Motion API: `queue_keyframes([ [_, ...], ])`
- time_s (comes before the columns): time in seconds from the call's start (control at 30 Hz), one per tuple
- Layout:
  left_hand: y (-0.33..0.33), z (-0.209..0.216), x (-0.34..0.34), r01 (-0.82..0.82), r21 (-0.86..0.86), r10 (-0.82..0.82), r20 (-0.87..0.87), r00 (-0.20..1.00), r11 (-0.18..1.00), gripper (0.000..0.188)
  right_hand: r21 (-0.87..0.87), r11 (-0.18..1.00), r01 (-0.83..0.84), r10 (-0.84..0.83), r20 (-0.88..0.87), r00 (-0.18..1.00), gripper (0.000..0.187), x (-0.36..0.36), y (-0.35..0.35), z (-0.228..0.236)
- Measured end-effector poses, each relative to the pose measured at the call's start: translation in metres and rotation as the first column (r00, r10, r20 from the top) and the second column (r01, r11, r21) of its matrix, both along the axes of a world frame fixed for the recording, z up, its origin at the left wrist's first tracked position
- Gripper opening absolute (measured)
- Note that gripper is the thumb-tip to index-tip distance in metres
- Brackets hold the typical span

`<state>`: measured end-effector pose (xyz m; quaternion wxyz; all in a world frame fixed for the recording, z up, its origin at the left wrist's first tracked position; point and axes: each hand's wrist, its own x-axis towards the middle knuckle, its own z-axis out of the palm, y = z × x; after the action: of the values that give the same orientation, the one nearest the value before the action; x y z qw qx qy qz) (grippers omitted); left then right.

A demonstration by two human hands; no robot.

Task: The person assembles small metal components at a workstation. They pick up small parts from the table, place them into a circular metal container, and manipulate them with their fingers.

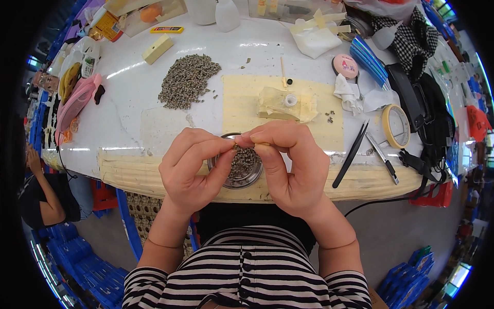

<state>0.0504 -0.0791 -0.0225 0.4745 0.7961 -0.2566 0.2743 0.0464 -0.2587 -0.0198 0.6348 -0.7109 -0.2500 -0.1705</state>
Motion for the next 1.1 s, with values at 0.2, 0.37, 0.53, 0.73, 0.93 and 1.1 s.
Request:
queue_keyframes([
  [0.2,0.001,0.001,0.0,-0.003,0.001,0.003,-0.006,1.0,1.0,0.024,-0.077,0.997,0.001,0.003,0.046,0.999,0.01,0.002,-0.003,0.0],
  [0.37,0.002,0.001,0.0,0.027,0.014,-0.027,0.01,1.0,1.0,0.021,0.109,0.994,-0.009,0.012,-0.034,0.999,0.011,-0.003,0.0,0.001],
  [0.53,0.004,0.002,0.001,0.021,0.027,-0.021,0.022,1.0,0.999,0.02,0.133,0.98,0.149,-0.15,-0.002,0.989,0.009,0.002,-0.013,0.013],
  [0.73,0.002,0.004,0.0,0.013,0.017,-0.013,0.006,1.0,1.0,0.019,-0.294,0.765,0.573,-0.473,0.348,0.81,0.005,0.027,-0.036,0.024],
  [0.93,0.003,0.001,0.0,0.012,0.002,-0.012,0.013,1.0,1.0,0.019,-0.491,0.653,0.577,-0.44,0.374,0.816,0.022,0.03,-0.031,0.018],
  [1.1,0.006,0.003,-0.001,0.018,0.008,-0.018,0.041,0.999,1.0,0.023,-0.387,0.819,0.423,-0.345,0.255,0.903,0.02,0.001,-0.019,0.029],
])
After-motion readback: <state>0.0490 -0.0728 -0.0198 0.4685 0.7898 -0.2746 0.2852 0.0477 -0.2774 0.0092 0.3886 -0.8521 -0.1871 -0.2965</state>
